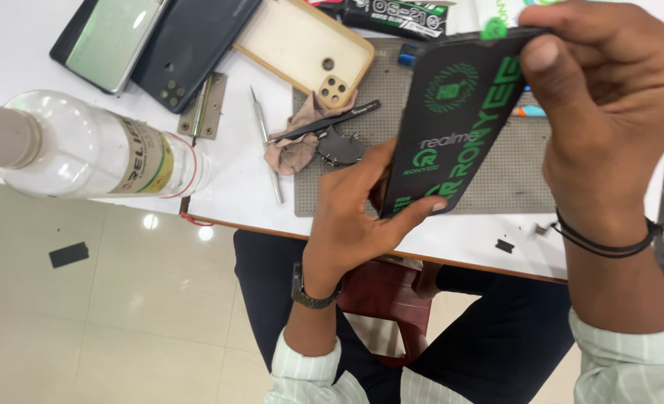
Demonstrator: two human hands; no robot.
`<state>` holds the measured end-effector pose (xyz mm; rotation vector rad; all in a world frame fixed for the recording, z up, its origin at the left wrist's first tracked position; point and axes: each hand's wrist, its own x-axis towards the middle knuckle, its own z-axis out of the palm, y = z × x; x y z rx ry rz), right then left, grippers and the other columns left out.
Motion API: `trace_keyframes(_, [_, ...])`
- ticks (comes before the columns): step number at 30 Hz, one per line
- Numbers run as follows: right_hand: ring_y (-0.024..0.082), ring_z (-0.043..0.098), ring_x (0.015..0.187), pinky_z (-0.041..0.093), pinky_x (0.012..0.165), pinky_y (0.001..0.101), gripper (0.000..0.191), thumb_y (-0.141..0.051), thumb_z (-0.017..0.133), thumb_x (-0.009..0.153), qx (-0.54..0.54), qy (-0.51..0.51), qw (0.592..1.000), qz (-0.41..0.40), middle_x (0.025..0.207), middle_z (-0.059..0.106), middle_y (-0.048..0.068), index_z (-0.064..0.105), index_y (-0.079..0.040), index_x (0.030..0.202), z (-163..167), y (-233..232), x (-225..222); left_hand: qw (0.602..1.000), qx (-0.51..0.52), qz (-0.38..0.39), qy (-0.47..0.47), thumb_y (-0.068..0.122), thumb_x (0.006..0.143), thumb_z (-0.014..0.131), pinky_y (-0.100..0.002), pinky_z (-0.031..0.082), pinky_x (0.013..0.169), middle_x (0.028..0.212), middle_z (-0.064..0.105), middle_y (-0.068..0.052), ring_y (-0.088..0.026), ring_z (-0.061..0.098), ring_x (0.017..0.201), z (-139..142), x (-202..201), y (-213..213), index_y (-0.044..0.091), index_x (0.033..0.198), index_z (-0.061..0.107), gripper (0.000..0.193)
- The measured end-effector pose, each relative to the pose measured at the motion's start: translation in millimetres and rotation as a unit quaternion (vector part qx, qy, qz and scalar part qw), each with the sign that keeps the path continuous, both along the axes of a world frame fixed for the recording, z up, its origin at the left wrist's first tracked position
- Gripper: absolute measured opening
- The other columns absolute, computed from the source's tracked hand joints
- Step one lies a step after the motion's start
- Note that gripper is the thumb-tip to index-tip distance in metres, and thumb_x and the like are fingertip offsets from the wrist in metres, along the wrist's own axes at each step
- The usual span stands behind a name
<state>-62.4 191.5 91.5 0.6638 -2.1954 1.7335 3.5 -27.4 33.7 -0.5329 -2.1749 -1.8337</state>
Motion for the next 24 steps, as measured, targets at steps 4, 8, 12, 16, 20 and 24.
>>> trace_keyframes(4, [0.012,0.072,0.099,0.060,0.092,0.0204,0.013,-0.008,0.068,0.121,-0.039,-0.020,0.999,0.018,0.113,0.074,0.013,0.063,0.003,0.127,-2.0,4.1,9.2,1.000,-0.008,-0.014,0.013,0.019,0.089,0.088,-0.021,0.060,0.062,0.105,0.077,-0.012,-0.013,0.077,0.081,-3.3,-0.3,-2.2,-0.005,0.134,0.060,0.058])
trace_keyframes(8, [0.014,0.069,0.102,0.055,0.097,0.0213,0.013,-0.005,0.070,0.122,-0.021,-0.030,0.999,-0.015,0.119,0.074,0.017,0.062,0.005,0.127,-0.4,9.9,19.2,0.998,-0.032,-0.012,0.050,0.020,0.089,0.089,-0.022,0.060,0.063,0.106,0.077,-0.013,-0.014,0.078,0.080,-7.1,0.4,-4.5,-0.004,0.133,0.060,0.057])
trace_keyframes(12, [0.014,0.069,0.102,0.057,0.094,0.0228,0.015,-0.007,0.070,0.118,0.009,0.007,1.000,-0.011,0.119,0.073,0.016,0.061,0.003,0.124,2.9,9.0,15.3,0.996,-0.044,-0.003,0.083,0.021,0.089,0.090,-0.022,0.061,0.064,0.105,0.076,-0.013,-0.015,0.079,0.080,-8.4,-1.2,-4.9,-0.003,0.132,0.060,0.058])
trace_keyframes(16, [0.014,0.072,0.102,0.061,0.095,0.0236,0.027,-0.019,0.070,0.112,-0.024,-0.008,1.000,0.017,0.115,0.071,0.013,0.060,0.000,0.127,10.8,3.4,15.8,0.997,-0.046,-0.011,0.064,0.024,0.088,0.090,-0.023,0.059,0.061,0.101,0.077,-0.012,-0.014,0.077,0.077,-5.8,-1.0,-5.0,-0.003,0.131,0.062,0.057])
trace_keyframes(20, [0.019,0.072,0.102,0.062,0.095,0.0293,0.039,-0.027,0.074,0.103,0.046,0.036,0.998,0.034,0.116,0.069,0.017,0.061,0.003,0.125,14.5,1.5,15.5,0.997,-0.068,-0.021,0.042,0.025,0.086,0.090,-0.027,0.055,0.059,0.094,0.077,-0.009,-0.015,0.072,0.068,-2.2,2.4,-3.1,0.001,0.129,0.067,0.054])
trace_keyframes(24, [0.020,0.070,0.095,0.056,0.109,0.0375,0.035,-0.026,0.078,0.103,0.073,0.040,0.996,0.033,0.105,0.070,0.017,0.066,0.004,0.116,10.7,4.6,12.9,0.995,-0.073,-0.025,0.063,0.027,0.090,0.088,-0.025,0.057,0.061,0.099,0.075,-0.009,-0.016,0.074,0.071,-0.5,3.7,-1.4,0.005,0.132,0.066,0.052])
